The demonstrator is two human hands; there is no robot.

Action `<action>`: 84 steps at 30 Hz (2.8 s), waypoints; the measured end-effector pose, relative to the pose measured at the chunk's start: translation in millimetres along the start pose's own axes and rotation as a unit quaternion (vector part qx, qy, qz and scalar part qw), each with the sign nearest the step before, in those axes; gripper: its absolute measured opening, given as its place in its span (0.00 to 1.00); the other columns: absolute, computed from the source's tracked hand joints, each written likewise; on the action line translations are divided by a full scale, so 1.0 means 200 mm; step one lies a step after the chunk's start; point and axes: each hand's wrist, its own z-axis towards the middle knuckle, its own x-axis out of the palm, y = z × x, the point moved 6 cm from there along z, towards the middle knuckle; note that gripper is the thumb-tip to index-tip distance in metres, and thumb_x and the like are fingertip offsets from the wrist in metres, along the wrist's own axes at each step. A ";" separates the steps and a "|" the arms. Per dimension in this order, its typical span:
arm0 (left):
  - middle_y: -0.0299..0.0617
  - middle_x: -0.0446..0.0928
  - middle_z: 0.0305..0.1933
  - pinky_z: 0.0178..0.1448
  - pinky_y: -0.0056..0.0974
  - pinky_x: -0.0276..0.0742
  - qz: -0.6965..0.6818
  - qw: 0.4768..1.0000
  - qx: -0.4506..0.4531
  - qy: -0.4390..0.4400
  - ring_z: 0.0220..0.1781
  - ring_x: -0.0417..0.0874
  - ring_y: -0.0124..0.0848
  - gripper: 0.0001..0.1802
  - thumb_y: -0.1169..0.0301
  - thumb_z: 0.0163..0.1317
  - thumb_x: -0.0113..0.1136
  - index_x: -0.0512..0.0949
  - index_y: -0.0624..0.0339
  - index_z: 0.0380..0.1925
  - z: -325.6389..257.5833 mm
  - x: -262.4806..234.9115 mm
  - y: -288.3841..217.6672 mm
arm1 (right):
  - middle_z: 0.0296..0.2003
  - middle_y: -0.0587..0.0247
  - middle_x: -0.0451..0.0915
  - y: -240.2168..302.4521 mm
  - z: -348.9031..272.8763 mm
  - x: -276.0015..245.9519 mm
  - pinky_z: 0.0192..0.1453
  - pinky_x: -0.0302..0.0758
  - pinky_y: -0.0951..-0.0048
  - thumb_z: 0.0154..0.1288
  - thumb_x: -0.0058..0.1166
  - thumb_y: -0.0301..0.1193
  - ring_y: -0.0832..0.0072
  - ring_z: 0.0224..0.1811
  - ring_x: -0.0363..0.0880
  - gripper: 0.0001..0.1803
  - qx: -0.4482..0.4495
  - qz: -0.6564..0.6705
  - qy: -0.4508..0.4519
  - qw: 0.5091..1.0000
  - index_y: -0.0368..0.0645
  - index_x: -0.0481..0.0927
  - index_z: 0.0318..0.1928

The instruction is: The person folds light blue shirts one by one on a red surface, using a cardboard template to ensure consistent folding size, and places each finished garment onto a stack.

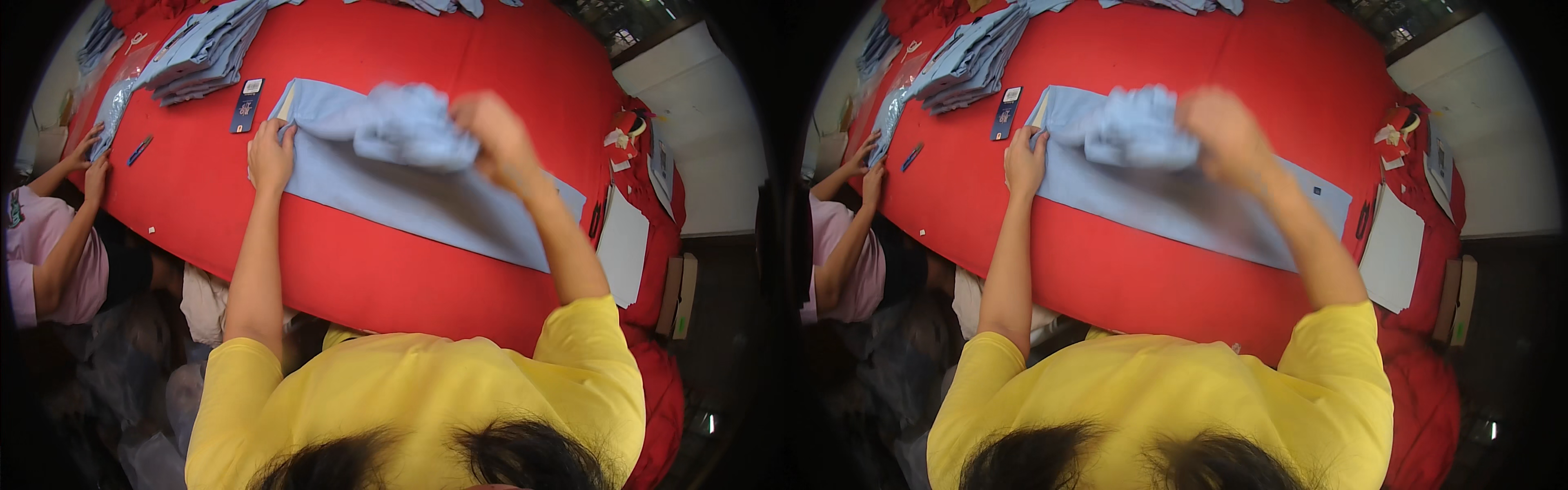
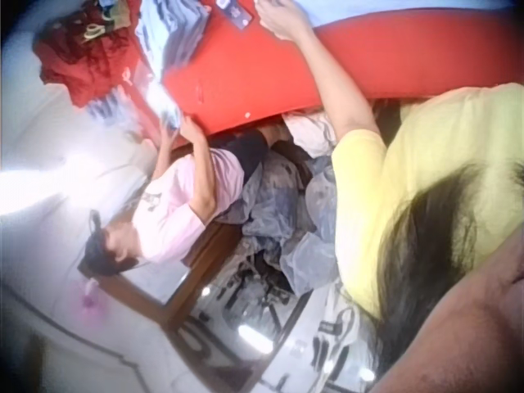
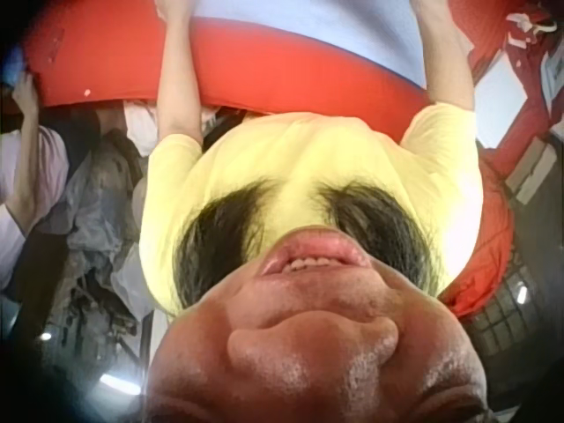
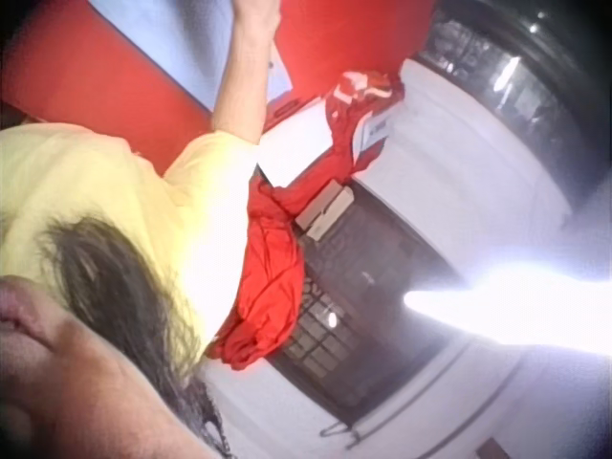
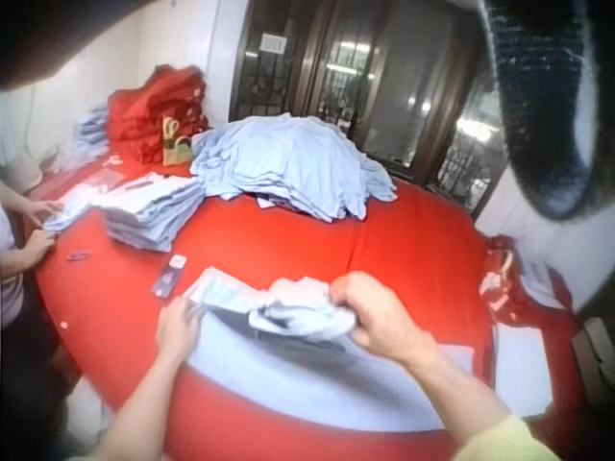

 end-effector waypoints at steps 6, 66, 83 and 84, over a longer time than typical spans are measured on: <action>0.39 0.79 0.44 0.55 0.45 0.66 -0.098 0.990 0.097 0.041 0.50 0.78 0.43 0.12 0.64 0.61 0.58 0.80 0.51 0.44 0.03 0.05 0.01 | 0.51 0.60 0.77 0.26 -0.61 0.22 0.51 0.73 0.62 0.50 0.54 0.21 0.61 0.48 0.74 0.17 0.108 -0.087 0.170 0.976 0.49 0.80 0.42; 0.57 0.55 0.73 0.74 0.48 0.53 -0.454 0.781 -0.008 0.429 0.75 0.54 0.49 0.38 0.53 0.67 0.51 0.54 0.59 0.71 -0.65 0.45 -1.13 | 0.45 0.43 0.79 0.28 -0.78 -0.16 0.53 0.74 0.59 0.58 0.61 0.30 0.48 0.49 0.77 0.19 0.536 -0.074 -0.115 0.833 0.37 0.76 0.50; 0.51 0.75 0.54 0.59 0.44 0.72 -0.047 0.922 0.284 0.260 0.53 0.77 0.48 0.20 0.72 0.56 0.59 0.80 0.58 0.50 -0.54 0.27 -1.12 | 0.44 0.56 0.78 0.13 -1.18 -0.09 0.53 0.75 0.64 0.58 0.45 0.15 0.59 0.48 0.77 0.17 0.615 -0.069 -0.197 0.760 0.41 0.81 0.44; 0.50 0.75 0.53 0.58 0.44 0.73 -0.041 0.920 0.339 0.195 0.52 0.77 0.47 0.18 0.73 0.56 0.58 0.81 0.58 0.49 -0.53 0.24 -1.17 | 0.45 0.56 0.78 0.13 -1.20 -0.09 0.53 0.75 0.66 0.59 0.46 0.16 0.63 0.48 0.77 0.16 0.641 -0.009 -0.202 0.741 0.41 0.82 0.44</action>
